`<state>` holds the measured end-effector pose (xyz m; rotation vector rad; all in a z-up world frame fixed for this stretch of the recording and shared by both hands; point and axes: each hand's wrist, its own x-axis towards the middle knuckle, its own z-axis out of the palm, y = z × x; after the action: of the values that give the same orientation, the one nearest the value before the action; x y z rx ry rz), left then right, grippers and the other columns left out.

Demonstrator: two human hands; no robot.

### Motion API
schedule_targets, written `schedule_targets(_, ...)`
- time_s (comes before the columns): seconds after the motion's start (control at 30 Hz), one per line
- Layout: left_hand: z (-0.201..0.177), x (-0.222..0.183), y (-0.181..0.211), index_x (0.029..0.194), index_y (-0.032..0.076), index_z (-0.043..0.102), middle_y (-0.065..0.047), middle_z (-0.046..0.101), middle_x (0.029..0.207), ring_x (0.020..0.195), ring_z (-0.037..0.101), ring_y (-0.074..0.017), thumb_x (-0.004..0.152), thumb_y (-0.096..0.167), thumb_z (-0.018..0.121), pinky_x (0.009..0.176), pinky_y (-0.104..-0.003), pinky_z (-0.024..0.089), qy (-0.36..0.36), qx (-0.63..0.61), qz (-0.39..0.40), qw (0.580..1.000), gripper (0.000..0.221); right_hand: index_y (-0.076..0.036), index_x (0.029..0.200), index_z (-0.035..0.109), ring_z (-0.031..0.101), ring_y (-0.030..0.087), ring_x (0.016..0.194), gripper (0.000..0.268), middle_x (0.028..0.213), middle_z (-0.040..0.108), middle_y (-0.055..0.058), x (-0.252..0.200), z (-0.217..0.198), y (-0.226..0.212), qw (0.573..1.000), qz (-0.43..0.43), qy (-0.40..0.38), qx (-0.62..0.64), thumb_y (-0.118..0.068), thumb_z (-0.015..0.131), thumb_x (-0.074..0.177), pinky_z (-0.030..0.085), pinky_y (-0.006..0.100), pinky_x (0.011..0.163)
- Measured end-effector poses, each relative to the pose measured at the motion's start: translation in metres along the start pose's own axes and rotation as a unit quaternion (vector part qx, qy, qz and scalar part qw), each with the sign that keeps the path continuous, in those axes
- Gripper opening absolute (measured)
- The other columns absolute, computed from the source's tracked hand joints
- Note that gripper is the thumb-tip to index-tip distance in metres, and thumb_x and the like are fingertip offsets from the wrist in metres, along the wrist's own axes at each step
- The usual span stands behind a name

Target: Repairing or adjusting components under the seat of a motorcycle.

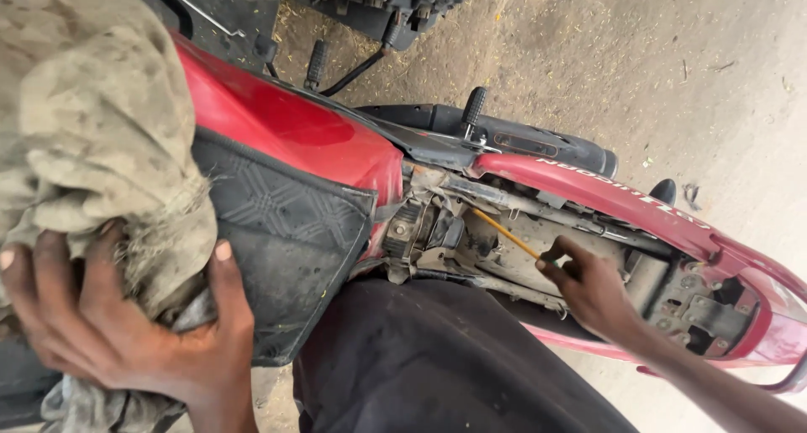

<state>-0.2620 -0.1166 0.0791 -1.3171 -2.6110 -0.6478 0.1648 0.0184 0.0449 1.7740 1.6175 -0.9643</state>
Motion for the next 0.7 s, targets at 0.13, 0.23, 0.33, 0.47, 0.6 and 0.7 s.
schedule_targets(0.13,-0.004,-0.002,0.004,0.143,0.001,0.06,-0.023,0.05,0.157,0.152,0.042,-0.0488,0.103,0.05,0.068,0.117,-0.063,0.033,-0.009,0.013,0.008,1.0,0.064,-0.006,0.1,0.066,0.042,0.011,0.045,0.028,0.048,0.058,0.003,-0.007,-0.009,-0.027,0.995,0.056,0.001,0.079,-0.034,0.069,0.094,0.032,0.033,0.045)
schedule_targets(0.23,-0.009,-0.005,0.007,0.141,0.0,0.054,-0.024,0.046,0.159,0.151,0.04,-0.0474,0.106,0.045,0.065,0.119,-0.061,0.032,-0.034,0.018,0.015,0.999,0.059,-0.004,0.098,0.068,0.039,0.009,0.05,0.028,0.054,0.058,0.001,0.0,-0.008,-0.018,0.977,0.124,-0.012,0.175,-0.032,0.07,0.092,0.031,0.032,0.046)
schedule_targets(0.33,-0.016,-0.004,0.01,0.143,-0.001,0.049,-0.024,0.042,0.16,0.15,0.041,-0.045,0.107,0.039,0.061,0.119,-0.058,0.032,-0.08,0.019,0.013,0.997,0.056,-0.002,0.098,0.068,0.029,0.01,0.048,0.027,0.058,0.039,0.001,0.005,0.007,0.006,0.928,0.202,-0.033,0.313,-0.029,0.071,0.094,0.02,0.031,0.043)
schedule_targets(0.47,-0.01,-0.006,0.008,0.144,-0.001,0.05,-0.024,0.043,0.16,0.148,0.04,-0.0448,0.105,0.04,0.061,0.12,-0.059,0.033,-0.081,0.023,0.003,0.996,0.058,-0.011,0.099,0.053,0.029,0.008,0.036,0.019,0.057,0.046,0.0,-0.003,0.023,0.01,0.747,0.3,-0.131,0.579,-0.027,0.061,0.097,0.017,0.025,0.031)
schedule_targets(0.6,0.006,0.001,0.004,0.144,0.001,0.057,-0.022,0.049,0.155,0.151,0.038,-0.0484,0.106,0.047,0.07,0.124,-0.064,0.032,-0.01,0.02,0.019,1.0,0.062,-0.01,0.097,0.054,0.028,0.007,0.034,0.018,0.058,0.05,0.002,-0.01,0.046,0.024,0.745,0.253,-0.11,0.607,-0.026,0.063,0.097,0.019,0.024,0.032)
schedule_targets(0.7,-0.003,0.01,0.016,0.139,0.002,0.061,-0.021,0.053,0.151,0.149,0.04,-0.0484,0.104,0.05,0.072,0.12,-0.067,0.032,0.009,-0.005,0.004,1.0,0.06,-0.007,0.108,0.067,0.043,0.007,0.049,0.021,0.065,0.057,0.002,-0.01,0.055,0.024,0.821,0.207,-0.072,0.527,-0.024,0.059,0.098,0.028,0.024,0.042)
